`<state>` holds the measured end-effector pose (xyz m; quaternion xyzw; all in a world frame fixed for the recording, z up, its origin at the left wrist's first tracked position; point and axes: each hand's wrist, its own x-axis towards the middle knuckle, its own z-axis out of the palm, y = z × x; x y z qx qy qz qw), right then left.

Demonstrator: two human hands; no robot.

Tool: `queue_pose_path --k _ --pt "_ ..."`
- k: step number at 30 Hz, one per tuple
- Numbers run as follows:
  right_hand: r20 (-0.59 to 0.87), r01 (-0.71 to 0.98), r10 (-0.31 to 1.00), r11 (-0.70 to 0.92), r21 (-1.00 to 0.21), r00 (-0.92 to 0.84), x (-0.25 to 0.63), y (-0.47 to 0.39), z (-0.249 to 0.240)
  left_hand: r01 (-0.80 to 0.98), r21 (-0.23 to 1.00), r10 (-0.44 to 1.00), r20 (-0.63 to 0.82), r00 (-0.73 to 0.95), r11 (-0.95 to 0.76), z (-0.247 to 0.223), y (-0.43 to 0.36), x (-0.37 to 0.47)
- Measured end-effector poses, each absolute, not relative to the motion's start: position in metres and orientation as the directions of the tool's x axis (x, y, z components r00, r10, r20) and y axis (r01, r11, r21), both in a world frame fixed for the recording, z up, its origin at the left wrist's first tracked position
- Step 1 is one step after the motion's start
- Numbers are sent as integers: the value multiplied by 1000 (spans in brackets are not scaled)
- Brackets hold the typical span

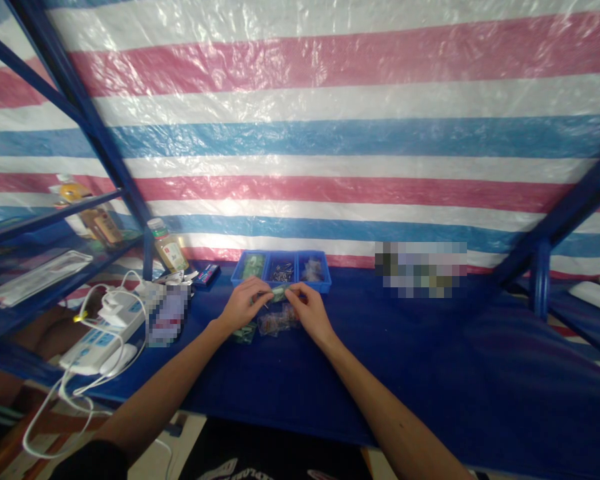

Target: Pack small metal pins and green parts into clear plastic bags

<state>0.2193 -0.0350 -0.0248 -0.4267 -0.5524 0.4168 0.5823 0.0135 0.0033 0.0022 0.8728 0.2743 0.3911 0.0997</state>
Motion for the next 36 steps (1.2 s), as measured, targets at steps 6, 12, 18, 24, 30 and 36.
queue_pose_path --k 6,12,18,24,30,36 --pt "273 21 962 272 -962 27 221 -33 -29 423 440 609 626 488 -792 -7 8 12" --pt "235 -85 972 236 -968 24 220 -34 -29 387 402 557 624 548 -830 -5 8 11" --pt "257 -119 965 262 -958 56 221 -34 -29 369 393 539 626 564 -842 -3 8 12" --pt "213 -125 977 214 -969 18 221 -33 -28 410 398 571 621 538 -820 -3 8 11" --pt "234 -89 972 236 -968 30 221 -32 -28 440 378 575 627 525 -815 0 7 12" --pt "247 5 968 247 -969 40 222 -31 -31 444 359 563 645 518 -821 1 5 14"
